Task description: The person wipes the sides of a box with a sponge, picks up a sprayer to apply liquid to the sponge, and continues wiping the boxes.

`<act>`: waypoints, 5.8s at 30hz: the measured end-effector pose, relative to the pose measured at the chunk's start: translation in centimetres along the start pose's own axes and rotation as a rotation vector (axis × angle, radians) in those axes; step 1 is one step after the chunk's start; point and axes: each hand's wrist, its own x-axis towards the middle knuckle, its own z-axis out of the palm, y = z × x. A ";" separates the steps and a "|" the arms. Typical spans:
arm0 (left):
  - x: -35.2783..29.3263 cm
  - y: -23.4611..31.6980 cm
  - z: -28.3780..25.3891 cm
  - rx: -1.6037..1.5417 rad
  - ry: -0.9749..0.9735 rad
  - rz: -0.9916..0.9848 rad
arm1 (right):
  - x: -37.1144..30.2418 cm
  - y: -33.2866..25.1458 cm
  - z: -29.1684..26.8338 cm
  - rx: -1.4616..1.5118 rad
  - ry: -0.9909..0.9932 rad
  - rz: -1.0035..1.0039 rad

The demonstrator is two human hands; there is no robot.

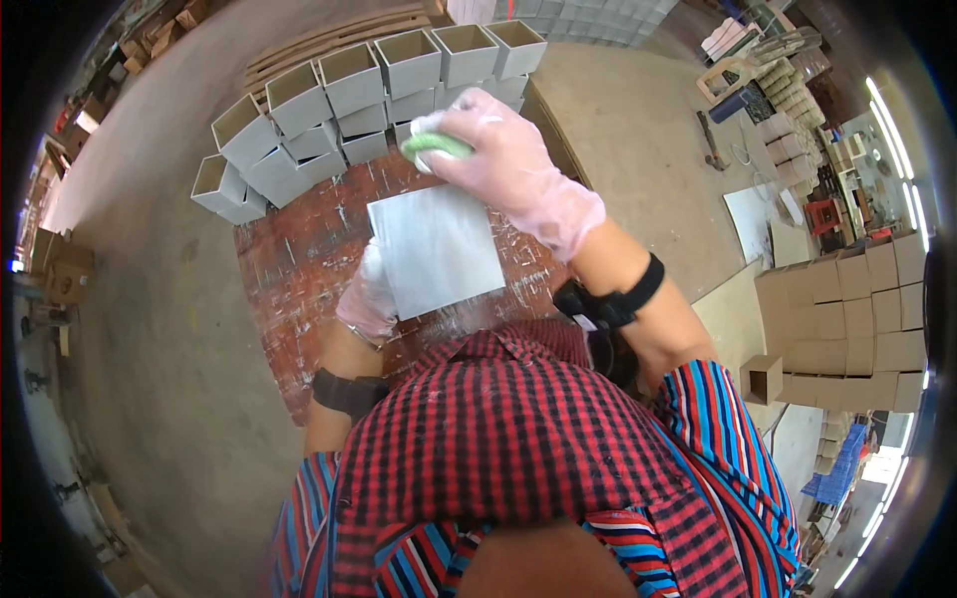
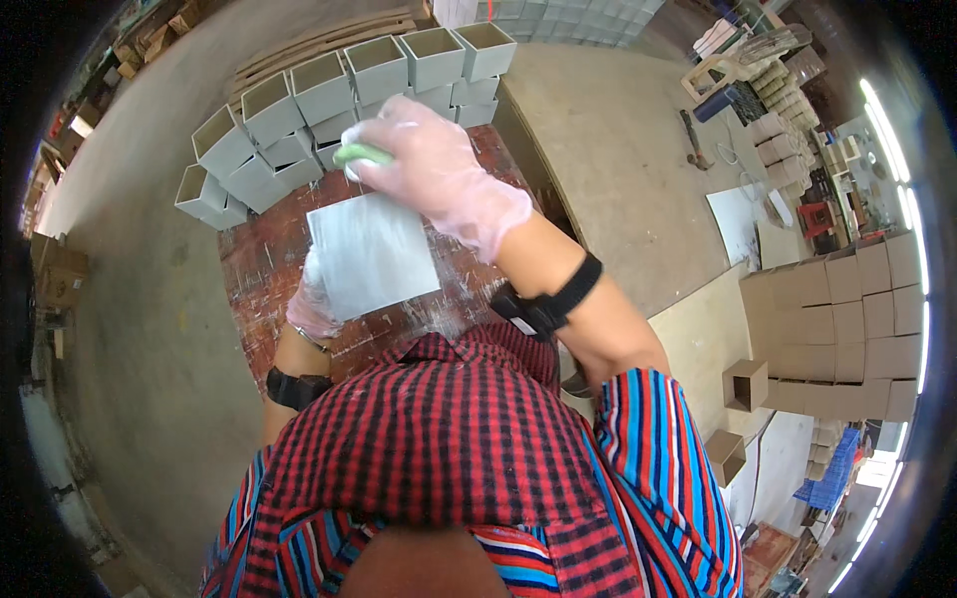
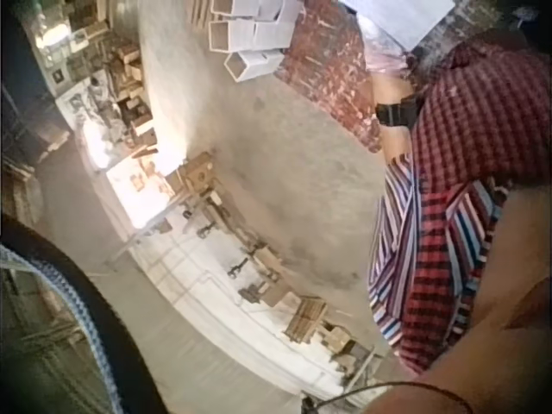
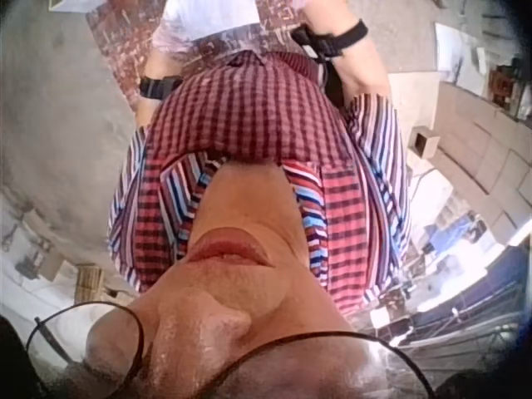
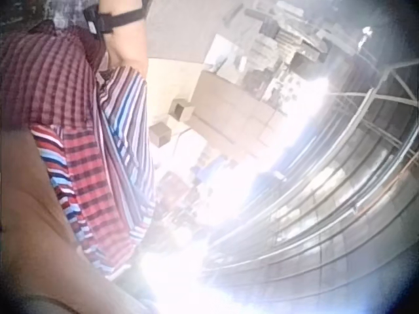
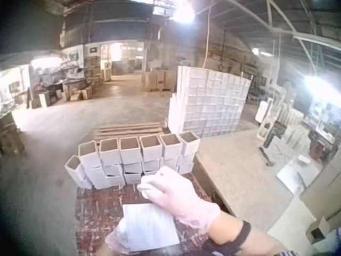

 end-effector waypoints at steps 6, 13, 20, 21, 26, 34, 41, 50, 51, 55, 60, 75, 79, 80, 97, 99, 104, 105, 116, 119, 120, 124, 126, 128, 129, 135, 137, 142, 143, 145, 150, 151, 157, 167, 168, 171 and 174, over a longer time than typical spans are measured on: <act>-0.1 1.9 0.0 -0.107 -0.149 0.080 | -3.9 -2.5 -2.1 0.113 -0.474 -0.428; 0.3 1.3 0.3 0.019 -0.121 0.060 | -2.7 -1.5 -2.6 -0.051 -0.160 -0.276; 0.6 0.7 0.7 0.112 0.036 -0.020 | -1.9 -2.0 -1.7 -0.057 -0.191 -0.238; 0.5 0.1 1.0 -0.071 -0.040 0.012 | -1.0 -1.3 -1.3 -0.061 -0.124 -0.191; 0.0 0.2 0.8 -0.098 -0.194 0.055 | -1.9 -1.2 -0.6 -0.050 -0.123 -0.281; -1.3 0.1 0.1 -0.127 -0.005 0.022 | -0.7 -2.2 -1.8 0.018 -0.008 0.038; -1.4 2.2 -2.7 -0.220 -0.056 0.169 | -8.4 -2.7 -0.9 0.256 -0.495 -0.178; -5.5 13.6 -12.2 -0.046 0.588 0.228 | -8.0 2.4 4.2 0.269 -0.330 0.371; -6.5 15.5 -13.4 0.150 0.607 0.302 | -8.8 2.5 4.9 0.272 -0.381 0.386; -7.0 24.0 -19.2 0.599 0.915 0.220 | -12.5 2.6 8.5 0.213 -0.583 0.559; -3.2 32.4 -27.5 0.822 1.003 0.123 | -14.9 2.1 11.1 0.201 -0.615 0.632; 9.0 38.0 -37.5 1.320 1.137 -0.075 | -17.6 0.8 11.1 0.103 -0.659 0.931; 8.7 39.4 -36.7 1.494 1.030 -0.128 | -18.2 0.2 11.1 0.092 -0.684 0.951; 8.8 39.7 -36.1 1.438 0.978 -0.202 | -18.3 0.1 11.1 0.121 -0.671 0.929; -1.3 18.9 -17.9 2.493 0.339 0.524 | -24.3 -1.7 6.3 0.073 -0.640 1.042; -2.1 12.0 -15.8 1.807 0.310 0.395 | -26.4 -2.5 4.6 0.140 -0.509 1.066; -3.7 -4.3 -7.7 1.216 0.062 -0.189 | -34.0 -6.4 -2.2 0.107 -0.241 1.210; -4.0 -7.3 -5.5 1.178 -0.006 -0.252 | -36.1 -7.5 -4.0 0.111 -0.191 1.209; -10.0 -28.4 12.5 1.008 -0.547 -0.649 | -62.6 -21.8 -22.7 0.110 0.736 1.682; -10.8 -34.1 16.8 1.044 -0.604 -0.708 | -67.7 -24.4 -26.5 -0.065 1.130 1.740; -10.7 -35.8 17.9 1.090 -0.595 -0.751 | -68.9 -24.9 -27.4 -0.151 1.181 1.784; -10.2 -39.9 20.8 1.162 -0.766 -0.757 | -72.3 -25.0 -29.5 0.034 1.469 1.665; -9.6 -41.8 22.5 1.132 -0.838 -0.757 | -73.7 -24.1 -30.7 0.070 1.699 1.634; -9.1 -44.5 24.5 1.135 -0.817 -0.834 | -75.2 -23.0 -32.5 0.088 1.757 1.623; -8.8 -45.6 25.4 1.137 -0.926 -0.765 | -75.9 -22.4 -33.5 0.021 1.750 1.633; -8.2 -54.0 32.0 1.131 -1.069 -0.828 | -79.8 -18.7 -40.8 -0.193 1.647 1.849; -7.8 -56.3 33.6 1.184 -1.107 -0.918 | -80.9 -17.5 -42.2 -0.240 1.641 1.855; -8.1 -61.4 36.9 1.156 -1.370 -0.778 | -84.8 -14.7 -43.3 -0.430 1.242 2.094; -8.4 -61.6 37.2 1.166 -1.369 -0.814 | -85.3 -14.5 -43.1 -0.422 1.241 2.065; -9.2 -62.7 38.1 1.178 -1.372 -0.860 | -86.5 -14.7 -42.9 -0.436 1.156 2.146; -11.7 -66.2 40.1 1.177 -1.475 -0.815 | -87.6 -19.6 -43.2 -0.302 1.491 1.866; -12.4 -67.0 40.6 1.098 -1.518 -0.764 | -87.8 -21.1 -43.6 -0.141 1.607 1.757; -18.5 -71.3 44.7 1.099 -1.396 -0.972 | -90.8 -30.8 -47.5 0.808 2.097 0.522; -32.3 -76.5 56.1 1.091 -1.192 -1.017 | -99.6 -45.2 -58.1 0.332 2.052 1.014; -33.3 -76.9 56.7 1.077 -1.233 -1.000 | -100.5 -46.1 -59.3 0.319 2.035 1.040; -35.0 -78.1 58.3 1.078 -1.269 -0.946 | -103.0 -47.5 -63.6 0.180 1.959 1.152; -34.9 -79.2 59.8 1.077 -1.227 -0.949 | -104.8 -47.6 -68.7 -0.050 1.798 1.327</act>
